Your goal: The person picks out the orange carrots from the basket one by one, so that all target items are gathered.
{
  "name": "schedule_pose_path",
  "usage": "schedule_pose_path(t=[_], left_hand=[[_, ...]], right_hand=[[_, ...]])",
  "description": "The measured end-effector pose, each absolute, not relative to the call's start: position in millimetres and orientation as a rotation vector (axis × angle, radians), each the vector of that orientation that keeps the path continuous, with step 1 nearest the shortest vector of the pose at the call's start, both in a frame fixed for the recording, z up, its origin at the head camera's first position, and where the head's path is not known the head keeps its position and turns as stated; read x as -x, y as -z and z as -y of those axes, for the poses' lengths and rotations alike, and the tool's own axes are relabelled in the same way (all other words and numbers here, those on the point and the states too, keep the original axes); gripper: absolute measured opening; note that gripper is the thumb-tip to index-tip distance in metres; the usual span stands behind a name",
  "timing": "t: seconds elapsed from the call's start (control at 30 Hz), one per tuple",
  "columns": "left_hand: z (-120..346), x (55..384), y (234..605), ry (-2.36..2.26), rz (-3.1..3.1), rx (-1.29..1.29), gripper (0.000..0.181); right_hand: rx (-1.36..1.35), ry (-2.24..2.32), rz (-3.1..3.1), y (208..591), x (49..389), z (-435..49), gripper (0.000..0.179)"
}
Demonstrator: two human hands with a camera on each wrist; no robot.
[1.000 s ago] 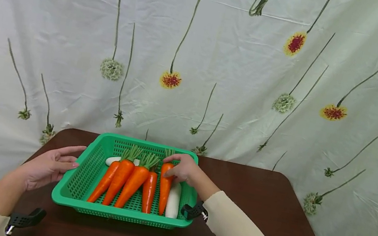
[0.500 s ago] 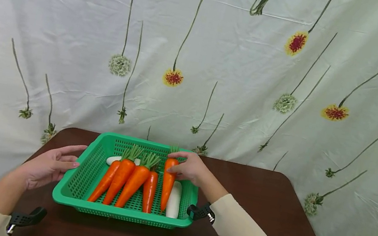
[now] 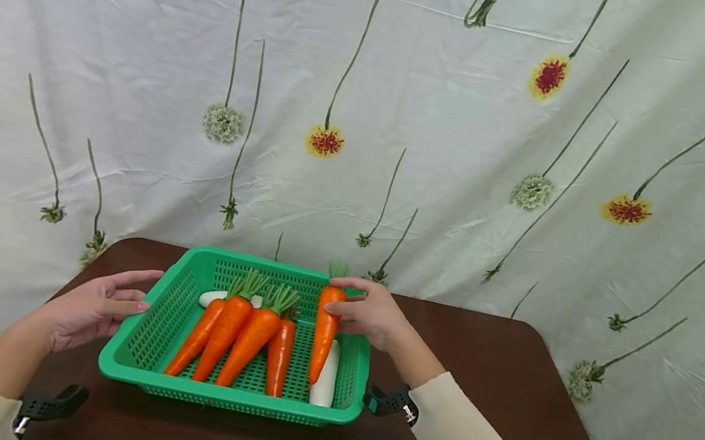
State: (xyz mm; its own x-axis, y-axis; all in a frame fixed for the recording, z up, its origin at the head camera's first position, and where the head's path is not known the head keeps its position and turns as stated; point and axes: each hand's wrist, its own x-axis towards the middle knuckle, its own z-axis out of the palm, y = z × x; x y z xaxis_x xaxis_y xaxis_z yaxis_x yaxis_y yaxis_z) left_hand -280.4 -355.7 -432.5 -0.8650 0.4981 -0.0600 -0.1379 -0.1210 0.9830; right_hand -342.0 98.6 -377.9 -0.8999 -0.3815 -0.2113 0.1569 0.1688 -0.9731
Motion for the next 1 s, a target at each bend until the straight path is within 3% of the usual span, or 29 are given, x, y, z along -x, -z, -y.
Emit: schedule_pose_path(t=[1.0], left_hand=[[356.1,281.4,434.1,-2.063,-1.703,-0.409,0.053]], right_hand=[[0.201,2.109,-1.923,394.1,328.8,-175.9,0.058]])
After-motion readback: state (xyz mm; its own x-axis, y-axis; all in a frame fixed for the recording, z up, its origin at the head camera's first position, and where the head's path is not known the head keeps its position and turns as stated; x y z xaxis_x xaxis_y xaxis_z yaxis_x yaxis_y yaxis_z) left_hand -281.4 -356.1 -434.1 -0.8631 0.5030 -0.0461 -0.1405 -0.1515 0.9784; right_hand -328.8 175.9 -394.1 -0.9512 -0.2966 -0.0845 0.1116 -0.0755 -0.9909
